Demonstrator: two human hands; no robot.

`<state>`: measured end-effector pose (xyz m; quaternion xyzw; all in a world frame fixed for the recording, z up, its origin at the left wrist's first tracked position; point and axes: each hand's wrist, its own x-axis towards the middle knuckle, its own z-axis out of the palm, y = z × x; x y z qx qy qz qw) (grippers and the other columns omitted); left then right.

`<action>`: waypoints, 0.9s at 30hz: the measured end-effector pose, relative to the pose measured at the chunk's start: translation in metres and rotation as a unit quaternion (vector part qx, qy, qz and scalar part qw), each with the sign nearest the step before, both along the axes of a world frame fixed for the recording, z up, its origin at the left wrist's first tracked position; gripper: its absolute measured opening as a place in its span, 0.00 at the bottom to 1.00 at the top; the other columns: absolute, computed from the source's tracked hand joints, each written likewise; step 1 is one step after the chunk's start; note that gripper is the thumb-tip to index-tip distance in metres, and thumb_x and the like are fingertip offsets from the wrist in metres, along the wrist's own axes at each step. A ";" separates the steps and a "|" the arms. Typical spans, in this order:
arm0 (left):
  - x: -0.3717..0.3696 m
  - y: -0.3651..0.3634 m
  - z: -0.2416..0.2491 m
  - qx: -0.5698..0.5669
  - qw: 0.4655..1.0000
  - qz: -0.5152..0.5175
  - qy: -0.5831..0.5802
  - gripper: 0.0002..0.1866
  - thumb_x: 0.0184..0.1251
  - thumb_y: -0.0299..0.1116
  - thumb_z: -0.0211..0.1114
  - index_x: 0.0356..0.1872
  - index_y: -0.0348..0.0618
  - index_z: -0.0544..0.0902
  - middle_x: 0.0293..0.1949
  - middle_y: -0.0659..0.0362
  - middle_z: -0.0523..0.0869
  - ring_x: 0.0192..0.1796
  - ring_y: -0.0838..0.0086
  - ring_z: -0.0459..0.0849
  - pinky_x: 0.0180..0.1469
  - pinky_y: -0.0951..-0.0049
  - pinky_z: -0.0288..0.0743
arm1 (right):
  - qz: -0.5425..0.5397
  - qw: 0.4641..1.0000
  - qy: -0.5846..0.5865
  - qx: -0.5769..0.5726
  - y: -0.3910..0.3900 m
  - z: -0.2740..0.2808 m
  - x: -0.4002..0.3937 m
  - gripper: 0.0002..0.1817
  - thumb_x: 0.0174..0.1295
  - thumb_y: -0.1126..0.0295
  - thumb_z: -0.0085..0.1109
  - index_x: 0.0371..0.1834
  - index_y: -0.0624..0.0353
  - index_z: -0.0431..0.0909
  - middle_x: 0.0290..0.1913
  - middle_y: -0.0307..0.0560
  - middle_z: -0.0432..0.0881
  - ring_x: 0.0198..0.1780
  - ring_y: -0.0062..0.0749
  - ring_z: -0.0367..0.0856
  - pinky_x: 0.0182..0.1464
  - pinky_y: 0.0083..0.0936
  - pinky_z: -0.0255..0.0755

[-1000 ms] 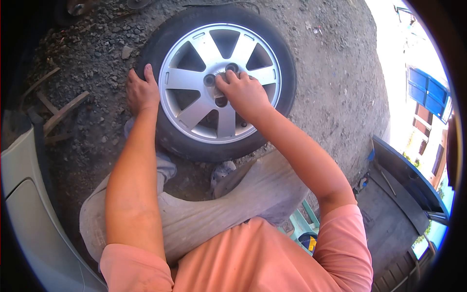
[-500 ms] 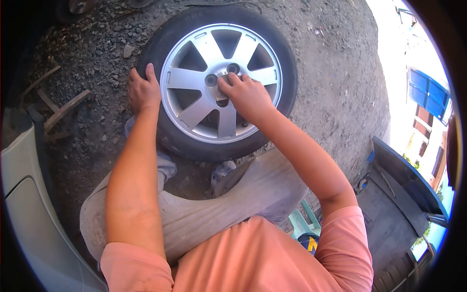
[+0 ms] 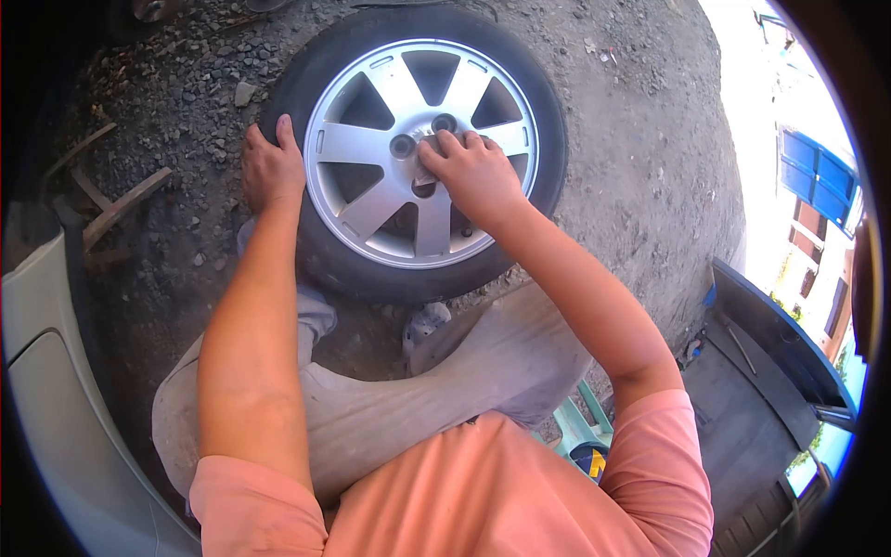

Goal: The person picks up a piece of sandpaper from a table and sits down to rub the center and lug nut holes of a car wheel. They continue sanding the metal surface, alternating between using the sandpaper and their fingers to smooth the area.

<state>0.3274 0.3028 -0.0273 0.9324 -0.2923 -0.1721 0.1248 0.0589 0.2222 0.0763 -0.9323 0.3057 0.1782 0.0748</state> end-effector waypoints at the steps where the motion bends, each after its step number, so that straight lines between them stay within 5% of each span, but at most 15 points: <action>1: 0.000 -0.001 -0.001 -0.003 1.000 0.001 -0.004 0.39 0.81 0.65 0.48 0.69 0.37 0.74 0.65 0.41 0.82 0.69 0.47 0.81 0.67 0.49 0.76 | 0.001 1.000 0.003 0.018 -0.005 0.001 0.000 0.30 0.62 0.76 0.64 0.70 0.46 0.74 0.68 0.52 0.79 0.66 0.58 0.83 0.64 0.47 0.81; 14: 0.000 -0.002 -0.002 -0.016 1.000 0.007 0.000 0.39 0.81 0.66 0.49 0.69 0.37 0.75 0.65 0.41 0.82 0.67 0.47 0.82 0.67 0.48 0.77 | -0.012 0.997 0.038 0.067 -0.014 0.005 0.004 0.32 0.61 0.77 0.65 0.71 0.49 0.71 0.61 0.49 0.80 0.52 0.48 0.89 0.47 0.40 0.88; 27: 0.002 -0.003 -0.008 -0.019 1.000 0.007 -0.007 0.40 0.81 0.66 0.48 0.70 0.37 0.74 0.67 0.41 0.82 0.68 0.45 0.81 0.66 0.47 0.77 | 0.002 1.000 -0.024 0.004 -0.005 -0.004 -0.001 0.26 0.62 0.73 0.65 0.67 0.54 0.77 0.55 0.50 0.82 0.50 0.50 0.89 0.44 0.43 0.87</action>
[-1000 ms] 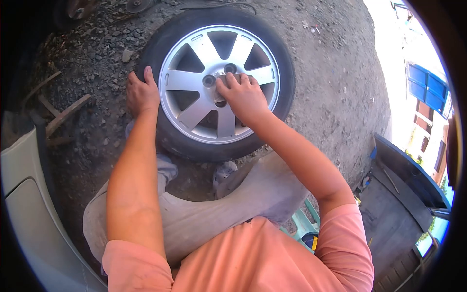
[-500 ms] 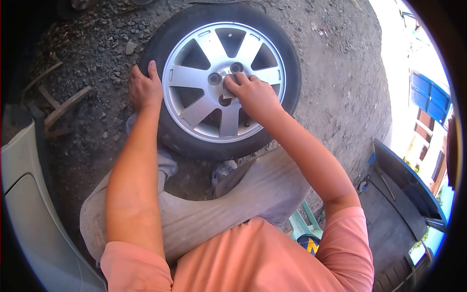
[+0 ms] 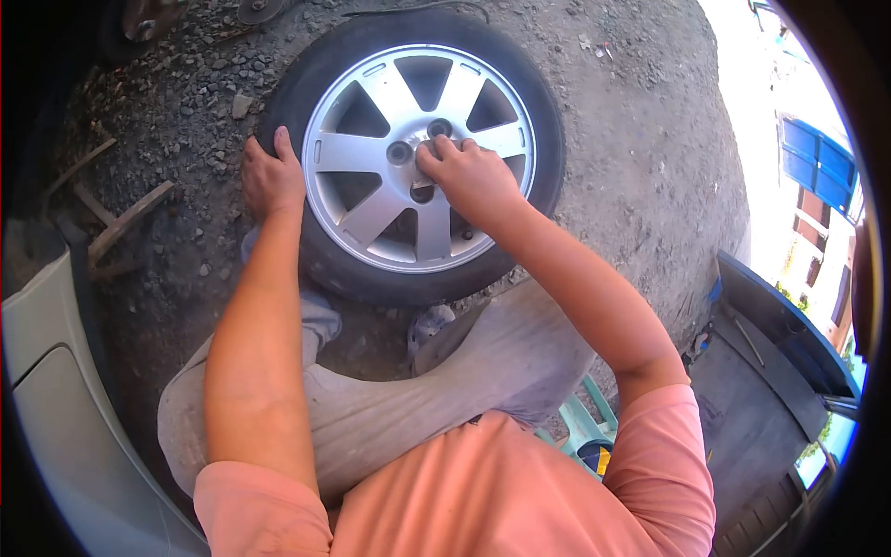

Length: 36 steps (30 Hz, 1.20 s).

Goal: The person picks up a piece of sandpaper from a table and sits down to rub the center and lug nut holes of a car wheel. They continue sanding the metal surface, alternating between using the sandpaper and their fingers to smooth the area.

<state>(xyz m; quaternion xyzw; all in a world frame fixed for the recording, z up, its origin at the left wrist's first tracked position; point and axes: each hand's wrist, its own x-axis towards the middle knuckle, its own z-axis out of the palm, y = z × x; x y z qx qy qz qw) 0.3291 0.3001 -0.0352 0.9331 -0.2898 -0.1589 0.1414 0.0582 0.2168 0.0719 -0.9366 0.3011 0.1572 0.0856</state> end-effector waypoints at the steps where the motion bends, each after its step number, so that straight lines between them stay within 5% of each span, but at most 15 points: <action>1: -0.001 0.000 0.000 -0.003 1.000 -0.002 -0.002 0.40 0.81 0.66 0.47 0.70 0.36 0.74 0.66 0.41 0.82 0.68 0.45 0.81 0.66 0.47 0.77 | -0.004 1.000 -0.003 -0.016 0.004 -0.002 -0.001 0.27 0.62 0.72 0.65 0.67 0.54 0.77 0.56 0.50 0.82 0.50 0.50 0.89 0.44 0.43 0.87; 6: 0.000 0.000 0.000 -0.001 1.000 0.008 0.012 0.40 0.81 0.66 0.48 0.72 0.37 0.74 0.68 0.41 0.81 0.70 0.44 0.80 0.67 0.47 0.76 | -0.024 0.996 -0.001 -0.081 0.019 -0.011 0.004 0.28 0.61 0.70 0.65 0.67 0.53 0.77 0.57 0.50 0.82 0.50 0.51 0.88 0.44 0.44 0.86; 12: -0.002 0.002 0.004 -0.007 1.000 -0.001 0.000 0.39 0.81 0.66 0.48 0.71 0.38 0.74 0.66 0.41 0.82 0.68 0.46 0.81 0.66 0.48 0.77 | -0.017 0.999 -0.026 -0.022 0.010 -0.005 -0.007 0.26 0.63 0.71 0.63 0.67 0.51 0.77 0.56 0.49 0.81 0.53 0.50 0.87 0.49 0.42 0.85; 24: -0.001 0.000 0.008 -0.002 1.000 0.005 0.009 0.40 0.81 0.66 0.48 0.70 0.37 0.74 0.66 0.42 0.82 0.68 0.47 0.81 0.66 0.47 0.77 | 0.101 0.980 -0.170 -0.022 -0.005 -0.012 -0.011 0.21 0.62 0.73 0.62 0.59 0.47 0.80 0.52 0.45 0.83 0.57 0.43 0.85 0.62 0.38 0.79; 27: -0.001 0.000 0.007 -0.005 1.000 0.001 0.005 0.39 0.81 0.66 0.49 0.70 0.37 0.74 0.66 0.43 0.82 0.68 0.47 0.81 0.66 0.47 0.77 | 0.088 0.978 -0.190 -0.003 0.004 -0.022 -0.006 0.22 0.60 0.77 0.64 0.59 0.48 0.80 0.62 0.47 0.82 0.66 0.45 0.82 0.66 0.40 0.80; 36: -0.001 0.003 0.003 -0.008 1.000 -0.002 0.003 0.39 0.81 0.65 0.48 0.70 0.37 0.74 0.67 0.43 0.82 0.68 0.47 0.81 0.66 0.48 0.77 | 0.099 0.973 -0.209 0.017 -0.006 -0.022 0.000 0.21 0.61 0.75 0.62 0.59 0.48 0.79 0.53 0.45 0.83 0.59 0.44 0.83 0.60 0.39 0.81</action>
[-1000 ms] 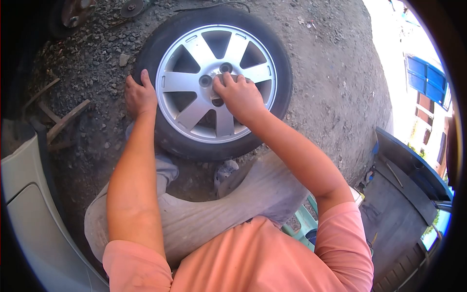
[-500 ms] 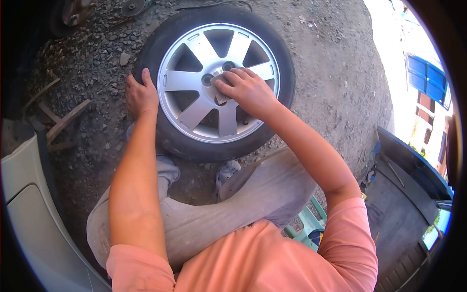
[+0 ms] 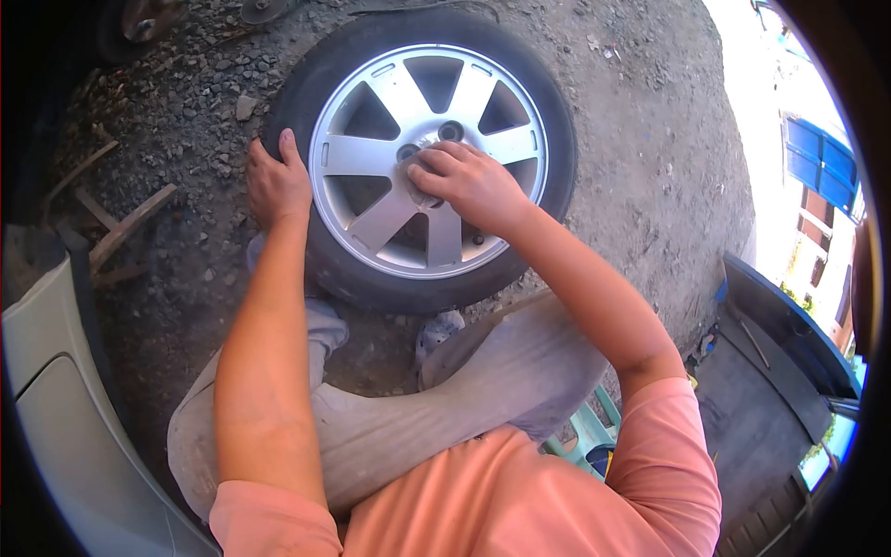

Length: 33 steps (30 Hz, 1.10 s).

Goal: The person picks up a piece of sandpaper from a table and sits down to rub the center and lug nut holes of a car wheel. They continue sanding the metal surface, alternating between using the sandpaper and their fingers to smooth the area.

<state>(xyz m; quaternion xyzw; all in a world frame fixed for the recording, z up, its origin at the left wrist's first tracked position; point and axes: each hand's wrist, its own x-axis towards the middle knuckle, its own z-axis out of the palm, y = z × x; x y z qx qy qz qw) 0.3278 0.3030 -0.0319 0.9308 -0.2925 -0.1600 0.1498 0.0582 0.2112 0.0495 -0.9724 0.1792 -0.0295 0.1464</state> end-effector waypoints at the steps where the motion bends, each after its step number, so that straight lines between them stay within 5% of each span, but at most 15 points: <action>1: 0.000 -0.001 0.000 0.000 1.000 0.003 0.000 0.39 0.81 0.65 0.48 0.70 0.37 0.74 0.67 0.43 0.82 0.68 0.46 0.81 0.66 0.48 0.77 | -0.020 0.997 0.068 0.041 -0.004 0.004 0.003 0.24 0.60 0.78 0.62 0.61 0.49 0.79 0.62 0.47 0.83 0.66 0.46 0.82 0.65 0.40 0.81; 4: 0.000 -0.001 0.002 0.006 1.000 -0.002 0.004 0.38 0.81 0.65 0.49 0.70 0.37 0.74 0.66 0.42 0.82 0.67 0.46 0.82 0.65 0.48 0.77 | 0.001 1.000 0.028 0.013 -0.005 0.003 0.001 0.20 0.60 0.73 0.63 0.57 0.48 0.79 0.50 0.43 0.83 0.57 0.43 0.84 0.59 0.39 0.81; 7: 0.001 -0.003 0.000 -0.002 1.000 0.000 -0.003 0.38 0.81 0.64 0.49 0.69 0.36 0.75 0.66 0.42 0.82 0.66 0.45 0.82 0.65 0.47 0.77 | 0.015 0.999 0.042 0.006 -0.010 -0.001 0.004 0.20 0.61 0.73 0.63 0.58 0.48 0.79 0.51 0.43 0.83 0.56 0.43 0.85 0.57 0.39 0.82; 10: 0.000 0.000 -0.001 -0.008 1.000 -0.003 0.003 0.38 0.81 0.64 0.50 0.70 0.36 0.75 0.67 0.42 0.82 0.67 0.45 0.82 0.65 0.47 0.77 | -0.050 0.994 0.040 0.089 -0.012 0.014 0.004 0.23 0.62 0.74 0.63 0.62 0.46 0.80 0.54 0.45 0.85 0.54 0.46 0.87 0.55 0.39 0.83; 13: 0.002 -0.002 -0.007 -0.028 0.999 -0.013 -0.022 0.38 0.81 0.63 0.49 0.71 0.36 0.74 0.68 0.42 0.80 0.69 0.46 0.80 0.67 0.49 0.76 | -0.244 0.946 -0.097 0.188 -0.001 0.044 -0.011 0.24 0.65 0.77 0.62 0.65 0.46 0.81 0.58 0.47 0.86 0.55 0.52 0.87 0.56 0.40 0.82; 16: 0.000 0.006 -0.010 -0.072 0.993 -0.061 -0.072 0.35 0.81 0.57 0.55 0.73 0.36 0.72 0.74 0.41 0.74 0.76 0.46 0.72 0.74 0.48 0.69 | -0.498 0.727 -0.302 0.364 0.006 0.084 -0.021 0.16 0.77 0.72 0.58 0.64 0.59 0.79 0.54 0.47 0.87 0.50 0.35 0.87 0.52 0.33 0.80; 18: 0.003 0.012 -0.030 -0.122 0.965 -0.140 -0.186 0.33 0.80 0.52 0.59 0.73 0.36 0.72 0.76 0.41 0.71 0.79 0.46 0.68 0.77 0.47 0.66 | -0.496 0.609 -0.470 0.402 -0.001 0.090 -0.033 0.15 0.78 0.71 0.57 0.63 0.64 0.78 0.52 0.42 0.87 0.48 0.25 0.83 0.52 0.27 0.78; 20: -0.025 0.008 -0.001 -0.144 0.933 -0.271 -0.188 0.31 0.76 0.44 0.64 0.72 0.36 0.72 0.77 0.42 0.68 0.80 0.44 0.64 0.79 0.45 0.61 | -0.533 0.522 -0.494 0.446 -0.008 0.108 -0.038 0.14 0.78 0.71 0.57 0.62 0.63 0.78 0.51 0.40 0.86 0.48 0.22 0.81 0.54 0.26 0.76; 22: -0.075 0.003 0.020 -0.144 0.908 -0.374 -0.120 0.30 0.76 0.43 0.64 0.72 0.36 0.72 0.76 0.42 0.69 0.80 0.46 0.64 0.80 0.45 0.61 | -0.509 0.551 -0.525 0.401 -0.015 0.120 -0.042 0.14 0.78 0.71 0.56 0.61 0.63 0.79 0.49 0.40 0.86 0.47 0.22 0.81 0.53 0.27 0.77; 23: -0.099 0.000 0.026 -0.154 0.884 -0.436 -0.071 0.31 0.76 0.43 0.65 0.73 0.36 0.72 0.76 0.44 0.70 0.80 0.47 0.64 0.80 0.45 0.60 | -0.502 0.618 -0.496 0.348 -0.018 0.124 -0.049 0.18 0.73 0.68 0.60 0.61 0.64 0.78 0.48 0.47 0.88 0.47 0.29 0.86 0.50 0.29 0.79; 25: -0.140 -0.002 0.030 -0.158 0.830 -0.534 -0.026 0.35 0.76 0.47 0.64 0.76 0.35 0.69 0.79 0.46 0.68 0.82 0.50 0.63 0.82 0.47 0.57 | -0.458 0.594 -0.545 0.373 -0.015 0.135 -0.057 0.16 0.76 0.69 0.60 0.62 0.63 0.79 0.51 0.45 0.87 0.50 0.25 0.84 0.52 0.24 0.79; 28: -0.167 -0.006 0.027 -0.100 0.817 -0.559 -0.100 0.37 0.78 0.49 0.62 0.78 0.33 0.67 0.80 0.42 0.65 0.82 0.48 0.63 0.82 0.47 0.56 | -0.461 0.601 -0.548 0.355 -0.010 0.146 -0.062 0.14 0.77 0.69 0.60 0.61 0.63 0.79 0.50 0.42 0.87 0.48 0.20 0.83 0.50 0.21 0.78; 32: -0.172 -0.008 0.026 -0.014 0.868 -0.488 -0.094 0.41 0.77 0.51 0.61 0.81 0.35 0.63 0.84 0.45 0.61 0.85 0.54 0.58 0.85 0.51 0.50 | -0.459 0.579 -0.535 0.409 -0.009 0.154 -0.063 0.13 0.77 0.69 0.60 0.59 0.63 0.79 0.44 0.37 0.86 0.41 0.16 0.80 0.44 0.18 0.75; 33: -0.176 -0.007 0.039 -0.026 0.871 -0.475 -0.124 0.37 0.78 0.50 0.60 0.78 0.34 0.67 0.79 0.44 0.69 0.80 0.52 0.68 0.81 0.50 0.60 | -0.471 0.577 -0.524 0.413 -0.009 0.157 -0.064 0.13 0.76 0.68 0.59 0.58 0.63 0.79 0.43 0.37 0.86 0.39 0.16 0.80 0.41 0.20 0.75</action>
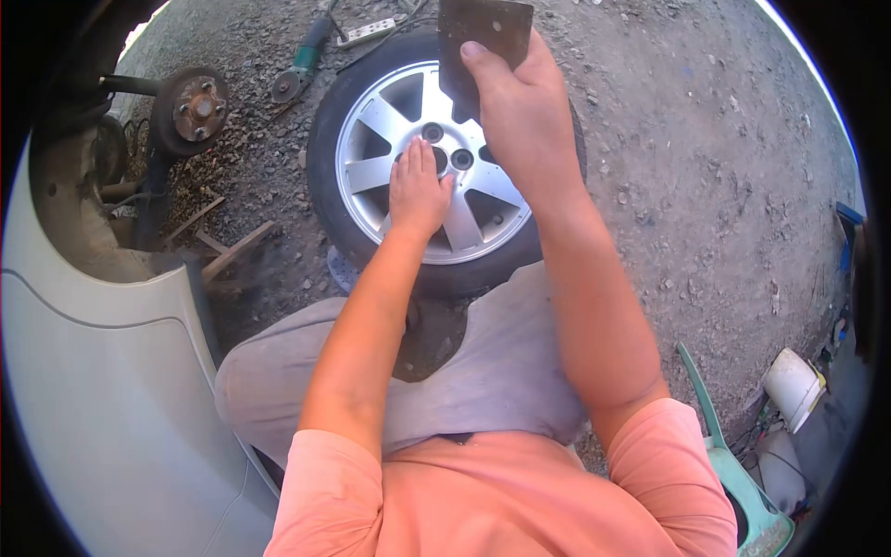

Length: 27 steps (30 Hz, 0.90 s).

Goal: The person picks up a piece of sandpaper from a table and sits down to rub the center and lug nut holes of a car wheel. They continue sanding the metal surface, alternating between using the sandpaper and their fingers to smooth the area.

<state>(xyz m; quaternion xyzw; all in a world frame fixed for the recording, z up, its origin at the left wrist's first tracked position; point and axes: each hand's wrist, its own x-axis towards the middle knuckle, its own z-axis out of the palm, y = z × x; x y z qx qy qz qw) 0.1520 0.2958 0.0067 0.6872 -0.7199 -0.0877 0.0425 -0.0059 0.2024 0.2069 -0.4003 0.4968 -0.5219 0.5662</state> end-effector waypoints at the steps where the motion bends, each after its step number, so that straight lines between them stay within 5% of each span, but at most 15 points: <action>1: -0.004 0.002 0.014 0.073 0.996 0.053 0.013 0.33 0.78 0.49 0.60 0.74 0.34 0.70 0.76 0.44 0.73 0.76 0.51 0.72 0.78 0.49 0.64 | 0.000 1.000 0.007 0.013 -0.001 0.004 0.000 0.13 0.76 0.68 0.59 0.58 0.63 0.79 0.41 0.38 0.85 0.37 0.16 0.80 0.38 0.21 0.74; 3: -0.013 -0.005 0.048 0.213 0.965 0.148 0.040 0.28 0.79 0.47 0.59 0.67 0.34 0.77 0.68 0.43 0.81 0.69 0.49 0.81 0.72 0.48 0.72 | -0.010 0.999 0.023 0.037 -0.005 0.009 0.001 0.14 0.76 0.66 0.58 0.57 0.63 0.79 0.39 0.40 0.85 0.33 0.17 0.79 0.32 0.24 0.74; 4: -0.020 -0.006 0.068 0.268 0.952 0.146 -0.004 0.21 0.78 0.46 0.59 0.54 0.36 0.85 0.55 0.44 0.89 0.58 0.48 0.87 0.63 0.47 0.79 | -0.022 0.998 0.023 0.046 -0.009 0.008 0.003 0.14 0.75 0.67 0.57 0.56 0.63 0.79 0.37 0.42 0.84 0.31 0.19 0.79 0.29 0.27 0.74; 7: -0.025 0.018 0.089 0.231 0.972 0.031 -0.008 0.21 0.78 0.45 0.59 0.47 0.33 0.88 0.49 0.39 0.89 0.58 0.43 0.86 0.63 0.45 0.78 | -0.032 0.999 0.026 0.027 -0.016 -0.008 0.001 0.14 0.75 0.67 0.56 0.57 0.63 0.79 0.39 0.44 0.85 0.34 0.22 0.82 0.31 0.25 0.77; 11: -0.029 0.012 0.126 0.365 0.930 -0.052 0.011 0.15 0.76 0.36 0.58 0.51 0.39 0.86 0.53 0.42 0.88 0.57 0.47 0.87 0.58 0.47 0.81 | -0.056 0.986 0.159 0.001 -0.024 -0.028 -0.012 0.16 0.73 0.67 0.58 0.59 0.64 0.77 0.44 0.49 0.87 0.39 0.29 0.87 0.37 0.28 0.81; 17: -0.016 0.010 0.092 0.342 0.920 -0.172 0.087 0.11 0.73 0.28 0.55 0.50 0.39 0.80 0.51 0.43 0.86 0.56 0.44 0.87 0.57 0.46 0.80 | -0.110 0.968 0.213 0.075 -0.002 -0.025 -0.057 0.21 0.69 0.65 0.64 0.62 0.62 0.77 0.47 0.50 0.88 0.43 0.32 0.89 0.40 0.32 0.84; 24: 0.006 -0.002 0.063 0.369 0.875 -0.290 0.121 0.16 0.76 0.40 0.59 0.51 0.38 0.85 0.50 0.44 0.89 0.56 0.46 0.87 0.58 0.47 0.80 | -0.104 0.898 0.408 0.124 0.051 -0.024 -0.053 0.19 0.68 0.67 0.64 0.60 0.62 0.78 0.46 0.50 0.89 0.44 0.33 0.89 0.48 0.34 0.83; 27: 0.017 -0.003 0.070 0.370 0.861 -0.323 0.131 0.16 0.76 0.39 0.58 0.51 0.38 0.84 0.51 0.43 0.89 0.57 0.45 0.87 0.59 0.46 0.80 | -0.071 0.879 0.443 0.161 0.071 -0.051 -0.035 0.24 0.63 0.65 0.63 0.61 0.63 0.78 0.52 0.63 0.89 0.55 0.57 0.89 0.57 0.44 0.79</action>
